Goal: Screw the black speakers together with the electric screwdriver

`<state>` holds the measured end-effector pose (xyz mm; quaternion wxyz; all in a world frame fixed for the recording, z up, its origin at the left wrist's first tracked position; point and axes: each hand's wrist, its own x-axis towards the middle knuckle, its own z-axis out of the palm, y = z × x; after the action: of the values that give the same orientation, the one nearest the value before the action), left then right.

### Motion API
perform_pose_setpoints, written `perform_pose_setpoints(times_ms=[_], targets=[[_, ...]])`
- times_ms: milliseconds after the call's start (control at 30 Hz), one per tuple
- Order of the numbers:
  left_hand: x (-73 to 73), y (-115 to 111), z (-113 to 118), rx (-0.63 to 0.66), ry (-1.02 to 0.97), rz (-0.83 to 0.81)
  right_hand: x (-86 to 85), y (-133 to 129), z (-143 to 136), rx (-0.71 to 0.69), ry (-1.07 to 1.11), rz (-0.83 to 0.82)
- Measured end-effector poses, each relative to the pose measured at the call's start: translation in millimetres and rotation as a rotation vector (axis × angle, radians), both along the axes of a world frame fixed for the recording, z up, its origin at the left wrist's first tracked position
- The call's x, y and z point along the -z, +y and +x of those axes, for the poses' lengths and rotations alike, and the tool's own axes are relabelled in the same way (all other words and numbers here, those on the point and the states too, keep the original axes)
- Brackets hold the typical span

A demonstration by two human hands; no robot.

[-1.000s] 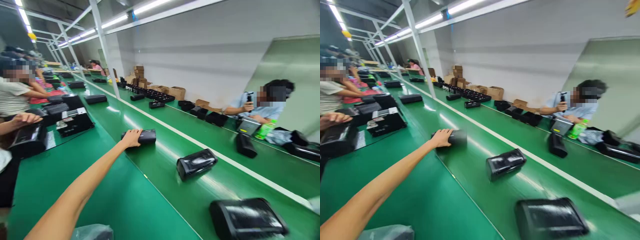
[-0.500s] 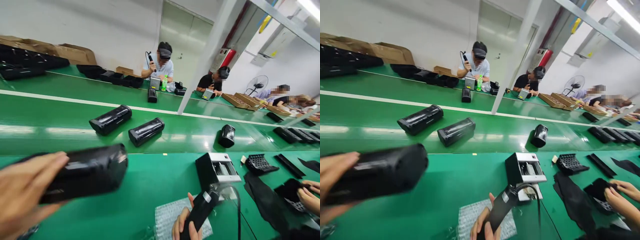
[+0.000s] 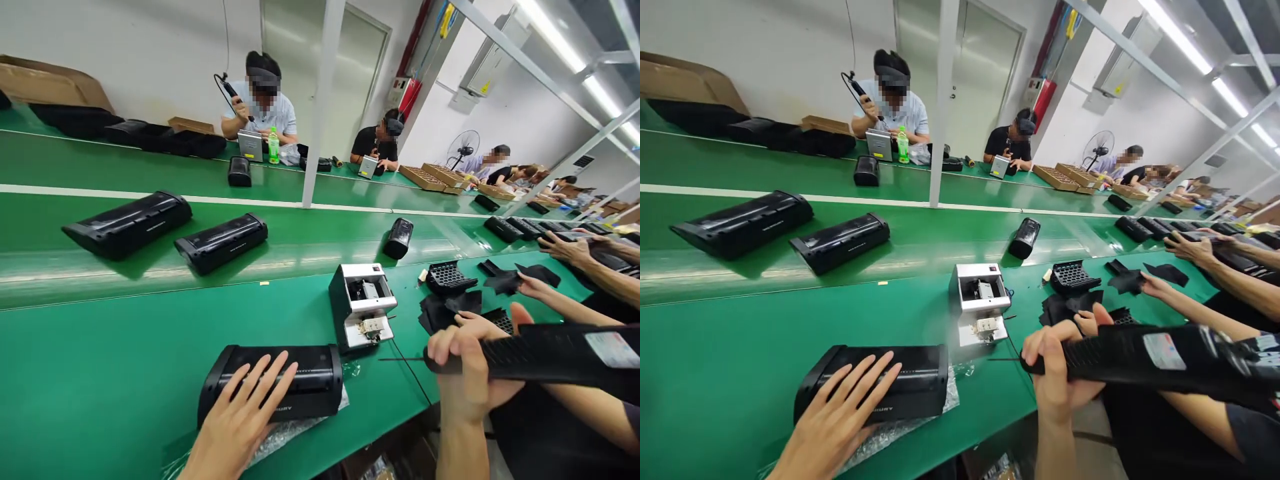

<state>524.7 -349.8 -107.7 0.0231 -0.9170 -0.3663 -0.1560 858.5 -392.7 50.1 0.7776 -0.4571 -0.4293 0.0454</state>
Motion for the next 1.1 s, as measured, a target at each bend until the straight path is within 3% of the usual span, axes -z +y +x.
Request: perform_pose_setpoints(times_ms=[133, 267, 467, 667, 800, 1100], targets=[[-1.4, -14.3, 11.8, 0.0, 0.112, -0.058, 4.2, 32.5, 7.2, -0.039, -0.01, -0.003], [-17.8, -0.5, 25.3, 0.16, 0.158, -0.193, 11.9, 51.2, 2.8, -0.1, -0.096, -0.032], [-30.6, 3.8, 41.5, 0.164, 0.273, -0.342, 22.6, 44.7, -4.5, -0.19, -0.109, -0.157], [-34.5, -5.5, 42.7, 0.194, 0.245, -0.359, -9.3, 9.9, -23.3, -0.313, 0.072, -0.1], [-32.8, -7.0, 42.7, 0.19, 0.246, -0.376, -29.3, 13.7, -43.5, -0.435, 0.008, -0.091], [-29.6, -11.5, 44.0, 0.193, 0.196, -0.422, -29.1, 40.9, -58.2, -0.538, -0.016, -0.138]])
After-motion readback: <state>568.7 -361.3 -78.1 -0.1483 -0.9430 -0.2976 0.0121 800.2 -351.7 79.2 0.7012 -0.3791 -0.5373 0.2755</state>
